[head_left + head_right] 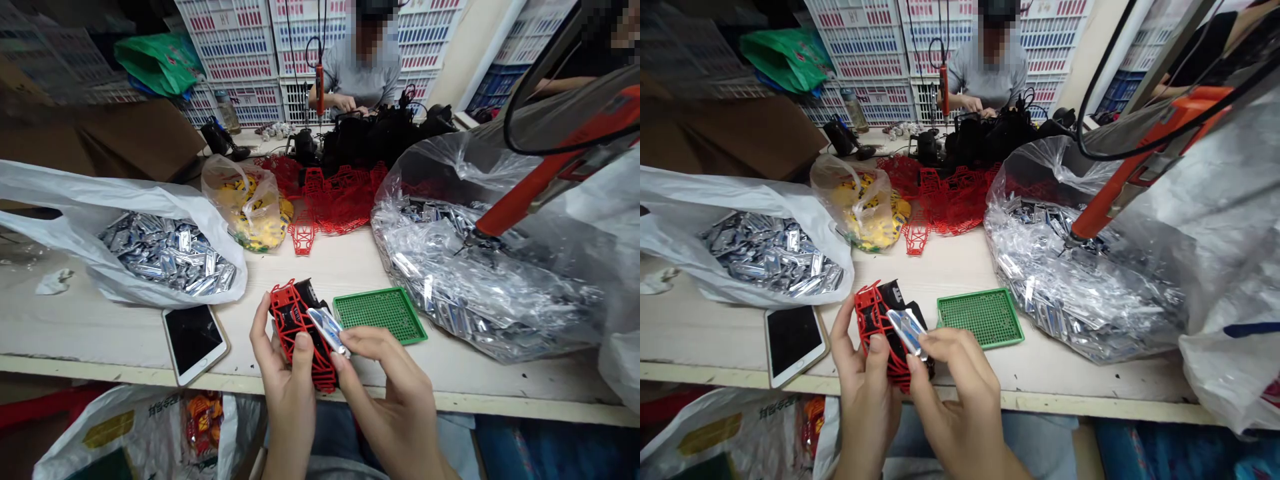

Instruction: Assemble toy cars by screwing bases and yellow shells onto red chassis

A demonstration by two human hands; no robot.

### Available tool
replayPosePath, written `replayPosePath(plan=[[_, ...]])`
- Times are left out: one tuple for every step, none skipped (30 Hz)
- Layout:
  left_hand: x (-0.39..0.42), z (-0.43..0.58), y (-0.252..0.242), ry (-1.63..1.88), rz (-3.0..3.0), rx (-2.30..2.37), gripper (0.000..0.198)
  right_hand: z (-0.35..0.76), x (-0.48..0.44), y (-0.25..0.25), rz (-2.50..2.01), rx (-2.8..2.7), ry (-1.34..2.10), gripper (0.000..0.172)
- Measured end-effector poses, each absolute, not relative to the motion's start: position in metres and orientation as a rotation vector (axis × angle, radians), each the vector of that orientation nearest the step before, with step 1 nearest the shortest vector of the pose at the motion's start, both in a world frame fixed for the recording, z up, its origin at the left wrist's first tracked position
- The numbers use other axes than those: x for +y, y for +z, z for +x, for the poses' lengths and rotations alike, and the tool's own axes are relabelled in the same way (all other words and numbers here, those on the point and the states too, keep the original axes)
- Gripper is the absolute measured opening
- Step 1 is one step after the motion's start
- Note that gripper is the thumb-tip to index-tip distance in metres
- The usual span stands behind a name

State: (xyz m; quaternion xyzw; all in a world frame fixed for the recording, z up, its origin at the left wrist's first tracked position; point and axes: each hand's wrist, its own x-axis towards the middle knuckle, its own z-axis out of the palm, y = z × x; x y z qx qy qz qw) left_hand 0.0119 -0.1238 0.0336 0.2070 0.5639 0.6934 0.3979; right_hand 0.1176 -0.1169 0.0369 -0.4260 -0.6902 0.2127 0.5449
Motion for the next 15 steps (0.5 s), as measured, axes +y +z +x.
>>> replayPosePath(plan=[[-0.124, 0.012, 0.035, 1.753, 0.511, 1.423, 0.095, 0.117, -0.118, 0.039, -1.014, -1.654, 0.505, 0.016], [-0.125, 0.013, 0.036, 1.752, 0.502, 1.418, 0.097, 0.117, -0.118, 0.041, -1.022, -1.661, 0.504, 0.016], [-0.125, 0.013, 0.036, 1.754, 0.497, 1.412, 0.099, 0.116, -0.119, 0.042, -1.03, -1.662, 0.499, 0.015], [-0.126, 0.012, 0.036, 1.762, 0.497, 1.401, 0.101, 0.115, -0.119, 0.042, -1.036, -1.66, 0.493, 0.014], [-0.126, 0.012, 0.036, 1.775, 0.503, 1.383, 0.103, 0.115, -0.119, 0.042, -1.04, -1.659, 0.49, 0.014], [-0.126, 0.012, 0.035, 1.791, 0.516, 1.363, 0.106, 0.114, -0.12, 0.041, -1.036, -1.663, 0.487, 0.014], [-0.127, 0.012, 0.035, 1.801, 0.531, 1.345, 0.108, 0.115, -0.12, 0.04, -1.025, -1.68, 0.488, 0.015], [-0.127, 0.012, 0.036, 1.804, 0.543, 1.338, 0.11, 0.115, -0.121, 0.039, -1.008, -1.699, 0.487, 0.016], [-0.126, 0.012, 0.036, 1.798, 0.545, 1.343, 0.111, 0.115, -0.121, 0.039, -0.995, -1.722, 0.49, 0.017], [-0.126, 0.012, 0.037, 1.79, 0.537, 1.358, 0.109, 0.116, -0.122, 0.038, -0.985, -1.744, 0.499, 0.019], [-0.125, 0.012, 0.037, 1.782, 0.521, 1.378, 0.106, 0.117, -0.124, 0.038, -0.981, -1.771, 0.512, 0.021], [-0.124, 0.012, 0.037, 1.778, 0.503, 1.395, 0.103, 0.118, -0.125, 0.039, -0.983, -1.802, 0.526, 0.023], [-0.123, 0.011, 0.037, 1.777, 0.484, 1.403, 0.099, 0.119, -0.127, 0.04, -0.985, -1.83, 0.535, 0.025], [-0.122, 0.011, 0.037, 1.778, 0.468, 1.397, 0.096, 0.12, -0.128, 0.041, -0.986, -1.854, 0.538, 0.027], [-0.12, 0.01, 0.035, 1.777, 0.454, 1.379, 0.093, 0.121, -0.129, 0.042, -0.987, -1.873, 0.539, 0.027]])
